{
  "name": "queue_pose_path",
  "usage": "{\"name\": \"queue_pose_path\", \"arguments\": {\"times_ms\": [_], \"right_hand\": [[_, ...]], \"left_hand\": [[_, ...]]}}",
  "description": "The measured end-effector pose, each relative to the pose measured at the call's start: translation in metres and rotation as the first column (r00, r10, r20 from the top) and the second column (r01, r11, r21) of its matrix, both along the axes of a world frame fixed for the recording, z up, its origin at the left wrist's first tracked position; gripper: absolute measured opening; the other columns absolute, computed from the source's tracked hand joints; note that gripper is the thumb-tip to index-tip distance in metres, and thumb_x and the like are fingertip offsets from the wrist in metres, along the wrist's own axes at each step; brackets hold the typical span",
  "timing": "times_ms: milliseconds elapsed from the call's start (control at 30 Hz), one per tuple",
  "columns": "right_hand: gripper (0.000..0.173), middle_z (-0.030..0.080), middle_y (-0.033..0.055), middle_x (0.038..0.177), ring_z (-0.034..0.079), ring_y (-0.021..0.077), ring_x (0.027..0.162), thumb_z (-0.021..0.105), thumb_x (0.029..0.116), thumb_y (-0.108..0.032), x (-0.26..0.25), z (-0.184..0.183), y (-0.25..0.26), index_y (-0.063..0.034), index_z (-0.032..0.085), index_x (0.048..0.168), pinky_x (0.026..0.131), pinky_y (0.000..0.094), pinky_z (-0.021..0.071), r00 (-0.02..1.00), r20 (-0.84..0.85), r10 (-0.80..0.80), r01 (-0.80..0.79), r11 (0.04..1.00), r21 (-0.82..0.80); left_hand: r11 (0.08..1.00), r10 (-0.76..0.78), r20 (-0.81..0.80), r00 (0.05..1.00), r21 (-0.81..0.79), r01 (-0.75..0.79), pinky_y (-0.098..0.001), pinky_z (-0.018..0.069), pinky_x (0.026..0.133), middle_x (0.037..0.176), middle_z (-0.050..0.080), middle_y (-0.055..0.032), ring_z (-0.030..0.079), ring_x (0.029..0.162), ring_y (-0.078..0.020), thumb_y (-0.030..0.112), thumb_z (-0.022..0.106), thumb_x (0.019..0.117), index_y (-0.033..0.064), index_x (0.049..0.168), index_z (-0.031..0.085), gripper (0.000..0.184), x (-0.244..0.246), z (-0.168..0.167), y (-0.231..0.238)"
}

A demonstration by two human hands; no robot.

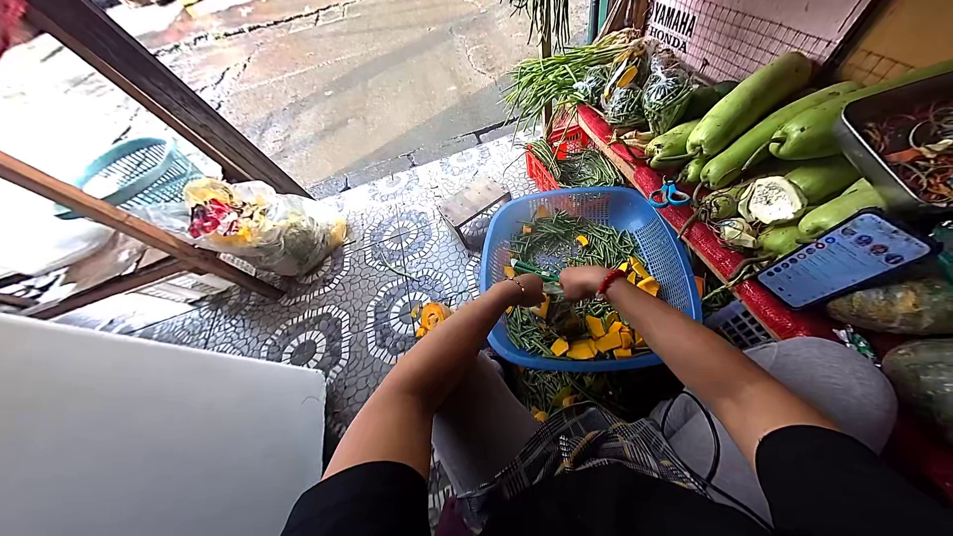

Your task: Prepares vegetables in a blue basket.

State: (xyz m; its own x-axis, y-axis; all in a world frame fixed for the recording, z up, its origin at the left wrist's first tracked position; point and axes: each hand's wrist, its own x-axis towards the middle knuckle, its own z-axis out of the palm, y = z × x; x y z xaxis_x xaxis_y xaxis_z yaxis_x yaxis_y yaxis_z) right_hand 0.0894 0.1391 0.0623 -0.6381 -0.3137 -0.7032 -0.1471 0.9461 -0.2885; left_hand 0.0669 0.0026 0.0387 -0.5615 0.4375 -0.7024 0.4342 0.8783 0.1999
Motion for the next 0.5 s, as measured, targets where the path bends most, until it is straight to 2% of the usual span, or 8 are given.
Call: {"name": "queue_pose_path", "arguments": {"times_ms": [33, 100, 167, 267, 333, 400, 433, 500], "right_hand": [[0.026, 0.062, 0.0304, 0.124, 0.061, 0.0404, 0.119, 0.056, 0.1017, -0.005, 0.003, 0.007, -0.006, 0.015, 0.062, 0.116, 0.1, 0.059, 0.0462, 1.0, -0.021, -0.016, 0.017, 0.998, 0.054], [0.025, 0.061, 0.0307, 0.13, 0.058, 0.0422, 0.127, 0.057, 0.1005, -0.005, 0.005, 0.011, -0.013, 0.015, 0.063, 0.115, 0.103, 0.0602, 0.0458, 0.994, -0.095, -0.055, 0.065, 0.993, 0.098], [0.028, 0.061, 0.0297, 0.133, 0.058, 0.0418, 0.129, 0.057, 0.1017, -0.008, 0.009, 0.015, -0.018, 0.0137, 0.064, 0.117, 0.103, 0.0604, 0.0468, 0.984, -0.148, -0.101, 0.119, 0.986, 0.119], [0.028, 0.064, 0.0276, 0.129, 0.061, 0.041, 0.125, 0.054, 0.1019, -0.012, 0.015, 0.014, -0.026, 0.0099, 0.066, 0.116, 0.097, 0.0618, 0.0496, 0.976, -0.19, -0.106, 0.144, 0.97, 0.198], [0.03, 0.064, 0.0266, 0.129, 0.061, 0.041, 0.124, 0.053, 0.1027, -0.015, 0.01, 0.003, -0.028, 0.0088, 0.067, 0.115, 0.097, 0.0631, 0.0489, 0.982, -0.158, -0.103, 0.133, 0.972, 0.192], [0.032, 0.065, 0.0256, 0.123, 0.063, 0.0363, 0.115, 0.049, 0.1061, -0.016, -0.002, -0.013, -0.025, 0.0096, 0.066, 0.115, 0.097, 0.0575, 0.0476, 0.989, -0.032, -0.144, 0.146, 0.987, 0.066], [0.03, 0.066, 0.0228, 0.113, 0.063, 0.0305, 0.101, 0.049, 0.1066, -0.015, -0.008, -0.027, -0.021, 0.0089, 0.066, 0.112, 0.091, 0.0515, 0.0479, 0.983, 0.033, -0.18, 0.181, 0.983, -0.02], [0.023, 0.064, 0.0119, 0.097, 0.056, 0.0168, 0.079, 0.052, 0.1048, -0.016, -0.013, -0.042, -0.016, 0.0017, 0.066, 0.11, 0.076, 0.0387, 0.047, 0.961, 0.141, -0.24, 0.256, 0.96, -0.113]], "left_hand": [[0.999, -0.029, -0.031, 0.999, -0.02, 0.028, -0.0591, 0.0484, 0.096, 0.11, 0.067, -0.028, 0.065, 0.107, -0.0408, 0.012, 0.054, 0.106, -0.0133, 0.107, 0.067, 0.029, 0.0, -0.002, 0.003], [0.997, -0.046, -0.08, 0.996, -0.062, 0.041, -0.0625, 0.048, 0.098, 0.114, 0.067, -0.0294, 0.064, 0.113, -0.0442, 0.011, 0.054, 0.105, -0.0126, 0.108, 0.067, 0.027, 0.003, -0.001, 0.007], [0.994, -0.053, -0.101, 0.993, -0.101, 0.042, -0.0632, 0.0484, 0.097, 0.116, 0.066, -0.0292, 0.064, 0.114, -0.0447, 0.011, 0.054, 0.1051, -0.0116, 0.109, 0.067, 0.026, 0.007, 0.005, 0.01], [0.985, -0.084, -0.079, 0.993, -0.159, 0.07, -0.0619, 0.0491, 0.095, 0.113, 0.067, -0.0281, 0.065, 0.111, -0.0434, 0.008, 0.053, 0.1043, -0.0112, 0.108, 0.067, 0.024, 0.006, 0.004, 0.012], [0.979, -0.062, -0.038, 0.997, -0.196, 0.053, -0.0586, 0.0506, 0.09, 0.108, 0.068, -0.0259, 0.067, 0.102, -0.0394, 0.01, 0.049, 0.1061, -0.0106, 0.108, 0.067, 0.028, 0.004, 0.0, 0.011], [0.982, 0.003, 0.012, 1.0, -0.187, -0.001, -0.0484, 0.0501, 0.073, 0.092, 0.066, -0.0183, 0.062, 0.079, -0.0286, 0.02, 0.045, 0.1087, -0.0051, 0.108, 0.066, 0.032, 0.003, 0.0, 0.002], [0.983, 0.028, 0.051, 0.998, -0.182, -0.019, -0.0415, 0.0461, 0.066, 0.084, 0.06, -0.0117, 0.055, 0.07, -0.0216, 0.023, 0.048, 0.1088, -0.0006, 0.107, 0.065, 0.03, 0.004, 0.003, -0.003], [0.991, 0.106, 0.129, 0.986, -0.093, -0.094, -0.0337, 0.0432, 0.061, 0.078, 0.057, -0.0048, 0.049, 0.064, -0.0144, 0.025, 0.055, 0.1076, 0.0048, 0.111, 0.069, 0.025, 0.002, 0.006, -0.013]]}}
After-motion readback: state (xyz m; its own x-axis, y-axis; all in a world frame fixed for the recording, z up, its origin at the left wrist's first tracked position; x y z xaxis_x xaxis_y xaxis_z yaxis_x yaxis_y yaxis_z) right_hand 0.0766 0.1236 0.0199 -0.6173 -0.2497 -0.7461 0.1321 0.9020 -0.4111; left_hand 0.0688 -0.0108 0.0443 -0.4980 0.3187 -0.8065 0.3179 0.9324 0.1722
